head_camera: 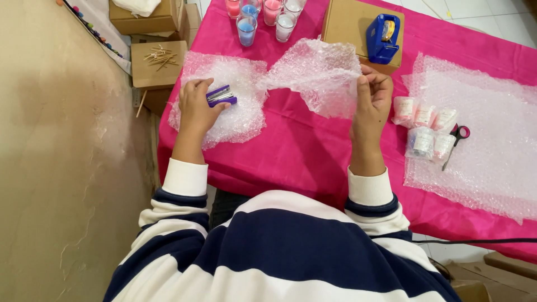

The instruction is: Wrapping small candles in bubble wrap and securing them at a packaging station.

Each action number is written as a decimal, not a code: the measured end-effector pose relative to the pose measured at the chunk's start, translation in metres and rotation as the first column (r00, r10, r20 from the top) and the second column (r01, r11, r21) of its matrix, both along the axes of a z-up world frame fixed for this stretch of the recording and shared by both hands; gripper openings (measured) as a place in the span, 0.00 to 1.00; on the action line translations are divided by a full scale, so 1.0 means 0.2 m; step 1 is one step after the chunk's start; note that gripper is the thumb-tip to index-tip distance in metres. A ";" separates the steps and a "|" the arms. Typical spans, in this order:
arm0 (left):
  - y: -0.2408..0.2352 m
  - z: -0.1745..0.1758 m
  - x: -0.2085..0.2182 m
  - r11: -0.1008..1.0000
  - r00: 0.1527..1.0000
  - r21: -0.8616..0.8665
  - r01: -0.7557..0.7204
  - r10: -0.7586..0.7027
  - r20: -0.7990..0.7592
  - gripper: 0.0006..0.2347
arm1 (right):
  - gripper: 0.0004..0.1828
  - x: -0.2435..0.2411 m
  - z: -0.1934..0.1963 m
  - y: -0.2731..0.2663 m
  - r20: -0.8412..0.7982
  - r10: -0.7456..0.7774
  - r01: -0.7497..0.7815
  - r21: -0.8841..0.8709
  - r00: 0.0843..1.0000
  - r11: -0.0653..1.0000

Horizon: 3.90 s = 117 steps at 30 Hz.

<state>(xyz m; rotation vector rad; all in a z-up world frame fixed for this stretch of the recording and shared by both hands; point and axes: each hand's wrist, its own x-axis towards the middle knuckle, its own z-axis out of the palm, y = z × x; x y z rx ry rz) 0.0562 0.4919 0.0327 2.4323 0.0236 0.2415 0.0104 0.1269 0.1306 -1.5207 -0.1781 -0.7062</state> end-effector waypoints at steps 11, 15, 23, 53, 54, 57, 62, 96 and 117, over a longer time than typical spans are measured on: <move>-0.38 0.11 -0.13 0.145 0.847 -0.960 0.239 -0.516 0.132 0.24 | 0.05 -0.05 -0.20 0.14 -0.043 0.061 -0.054 0.134 0.997 0.989; -0.45 -0.82 0.18 -0.054 0.848 -0.998 0.041 -0.527 0.064 0.16 | 0.04 -0.08 -0.32 0.22 -0.129 0.176 -0.169 0.068 0.976 0.983; -0.47 -0.77 0.21 0.098 0.904 -0.994 0.038 -0.428 -0.008 0.13 | 0.19 -0.13 -0.42 0.05 -0.334 0.357 -0.261 0.299 0.872 0.918; -0.24 0.22 0.22 0.069 0.990 -0.996 -0.053 0.134 -0.044 0.07 | 0.30 0.02 -0.42 -0.48 -0.629 -0.230 0.064 -0.275 0.743 0.959; -0.20 0.21 0.22 0.076 0.990 -0.996 -0.040 0.136 -0.029 0.07 | 0.47 0.01 -0.36 -0.47 -0.645 -0.424 -0.046 -0.580 0.635 0.813; -0.02 0.10 0.23 0.117 0.986 -0.991 -0.059 0.164 -0.039 0.07 | 0.48 -0.07 0.05 -0.29 -0.305 -0.551 -0.014 -0.883 0.776 0.470; 0.17 0.15 0.16 0.122 0.971 -0.992 -0.012 0.240 0.017 0.09 | 0.34 0.11 0.13 0.03 -0.165 -0.135 -0.059 -0.818 0.977 0.573; 0.34 0.31 -0.08 -0.253 0.992 -0.967 -0.021 0.112 -0.051 0.19 | 0.31 0.53 -0.20 0.87 0.073 0.235 -0.015 -0.935 0.969 0.354; 0.21 0.18 0.14 0.943 0.933 -0.184 -0.277 0.218 -0.286 0.22 | 0.26 0.48 0.04 0.66 0.056 0.109 -0.022 -0.794 0.992 0.608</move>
